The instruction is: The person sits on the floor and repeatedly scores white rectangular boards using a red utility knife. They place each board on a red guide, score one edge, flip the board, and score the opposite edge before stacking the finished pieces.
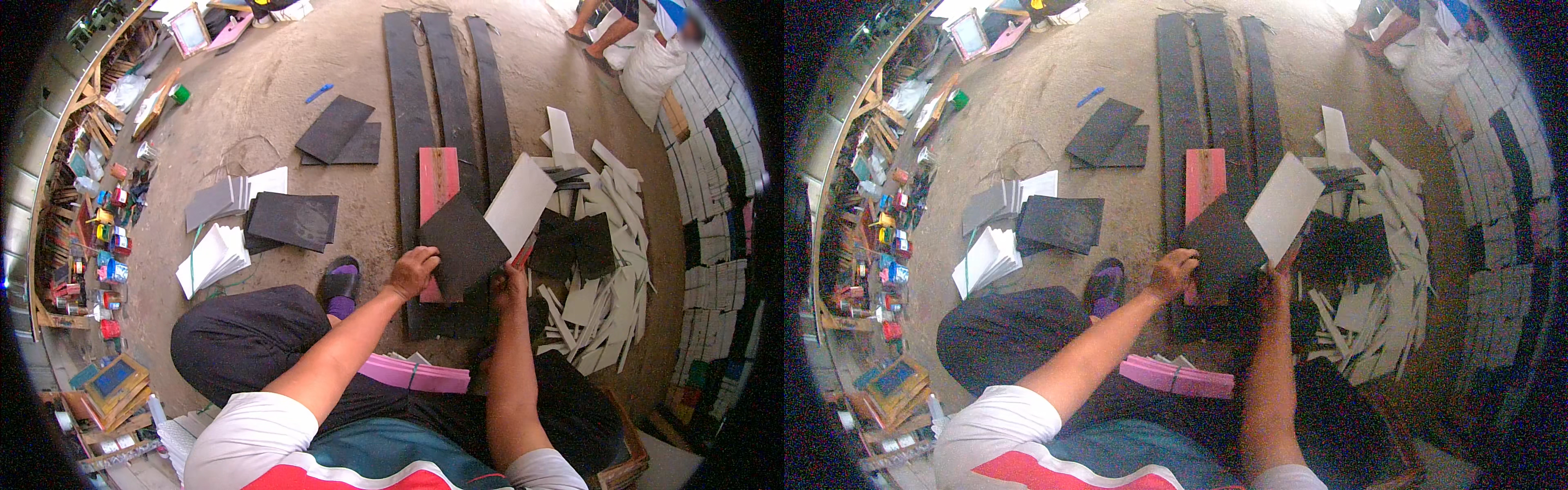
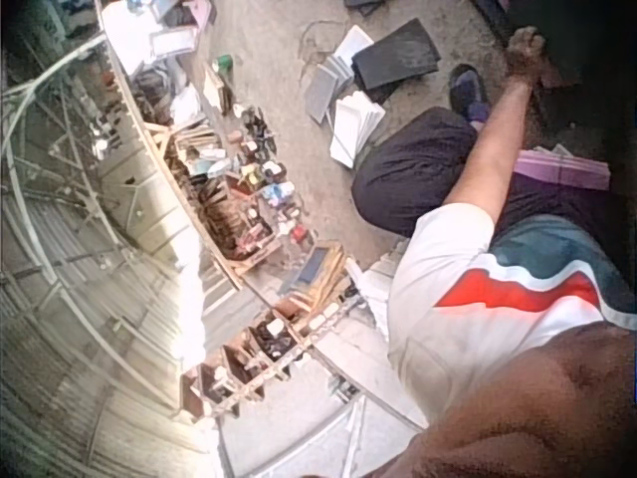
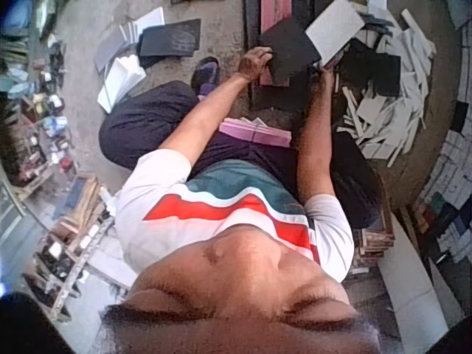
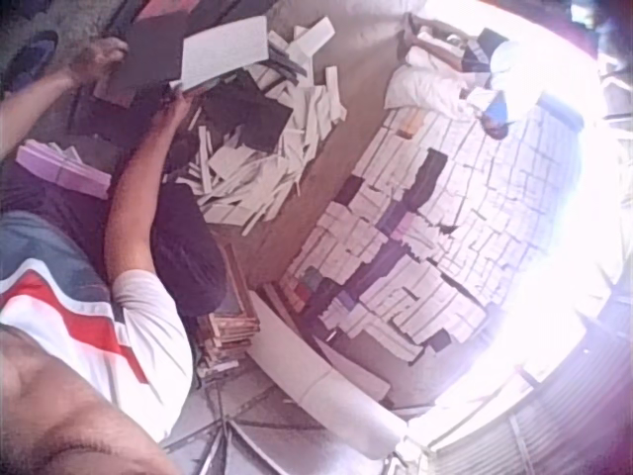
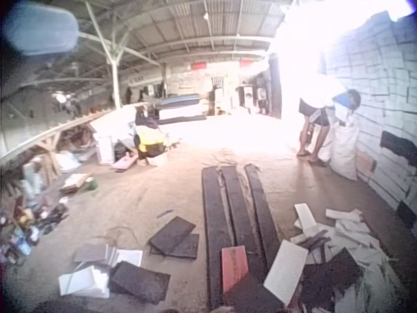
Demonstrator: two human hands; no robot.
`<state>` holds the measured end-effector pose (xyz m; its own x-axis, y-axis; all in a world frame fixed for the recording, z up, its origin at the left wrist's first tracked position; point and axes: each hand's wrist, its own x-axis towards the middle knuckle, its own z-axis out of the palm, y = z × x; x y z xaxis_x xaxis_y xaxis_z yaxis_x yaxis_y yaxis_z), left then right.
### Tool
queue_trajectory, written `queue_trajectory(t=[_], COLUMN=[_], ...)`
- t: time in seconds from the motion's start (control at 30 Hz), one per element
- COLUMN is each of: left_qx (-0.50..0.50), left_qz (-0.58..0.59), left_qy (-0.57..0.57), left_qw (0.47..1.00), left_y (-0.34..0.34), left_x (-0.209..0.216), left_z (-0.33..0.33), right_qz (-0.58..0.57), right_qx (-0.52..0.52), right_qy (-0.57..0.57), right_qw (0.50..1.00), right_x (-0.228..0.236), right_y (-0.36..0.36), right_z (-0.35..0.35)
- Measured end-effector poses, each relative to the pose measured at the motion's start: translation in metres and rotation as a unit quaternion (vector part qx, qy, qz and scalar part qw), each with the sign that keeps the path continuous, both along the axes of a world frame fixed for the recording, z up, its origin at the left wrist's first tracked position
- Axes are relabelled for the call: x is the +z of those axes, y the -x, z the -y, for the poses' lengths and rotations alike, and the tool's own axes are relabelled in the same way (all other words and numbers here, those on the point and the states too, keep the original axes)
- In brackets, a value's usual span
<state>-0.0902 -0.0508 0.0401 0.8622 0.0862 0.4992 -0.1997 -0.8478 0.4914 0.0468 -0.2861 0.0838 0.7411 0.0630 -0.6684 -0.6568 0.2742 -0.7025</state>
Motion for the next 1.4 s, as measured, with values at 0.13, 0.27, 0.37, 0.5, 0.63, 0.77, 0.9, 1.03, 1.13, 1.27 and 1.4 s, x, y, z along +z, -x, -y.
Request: queue_trajectory(t=[0.13,0.27,0.37,0.5,0.63,0.77,0.9,1.03,1.13,1.27,1.4], left_qx=[-0.096,0.042,0.043,0.014,0.027,0.046,0.091,0.154,0.162,0.208,0.237], left_qz=[-0.281,-0.174,-0.235,-0.360,-0.443,-0.314,-0.291,-0.278,-0.277,-0.239,-0.223], left_qy=[0.273,0.889,0.841,0.848,0.732,0.784,0.772,0.739,0.719,0.699,0.684], left_qw=[0.915,0.422,0.486,0.388,0.517,0.534,0.558,0.594,0.616,0.641,0.653], left_y=[-0.007,-0.006,-0.007,-0.010,-0.001,0.003,-0.009,0.001,0.001,0.003,0.000], left_x=[-0.033,-0.061,-0.028,0.000,-0.034,-0.061,-0.061,-0.077,-0.063,-0.056,-0.039], left_z=[0.013,0.014,-0.001,-0.027,-0.042,-0.038,-0.020,-0.024,-0.015,-0.005,0.007], right_qz=[0.106,0.098,0.101,0.052,0.087,0.118,0.099,0.098,0.110,0.151,0.186], right_qx=[0.082,0.096,0.182,0.235,0.302,0.256,0.245,0.247,0.262,0.278,0.324], right_qy=[0.021,0.076,0.157,0.245,0.227,0.210,0.197,0.159,0.193,0.172,0.331], right_qw=[0.991,0.988,0.965,0.939,0.922,0.936,0.944,0.951,0.939,0.933,0.867], right_x=[0.008,-0.006,-0.049,-0.095,-0.100,-0.103,-0.109,-0.095,-0.102,-0.092,-0.088], right_y=[-0.010,-0.002,0.002,0.003,0.009,0.021,0.043,0.069,0.077,0.084,0.085], right_z=[-0.008,-0.021,-0.003,0.027,0.020,0.000,-0.012,-0.031,-0.030,-0.034,-0.032])
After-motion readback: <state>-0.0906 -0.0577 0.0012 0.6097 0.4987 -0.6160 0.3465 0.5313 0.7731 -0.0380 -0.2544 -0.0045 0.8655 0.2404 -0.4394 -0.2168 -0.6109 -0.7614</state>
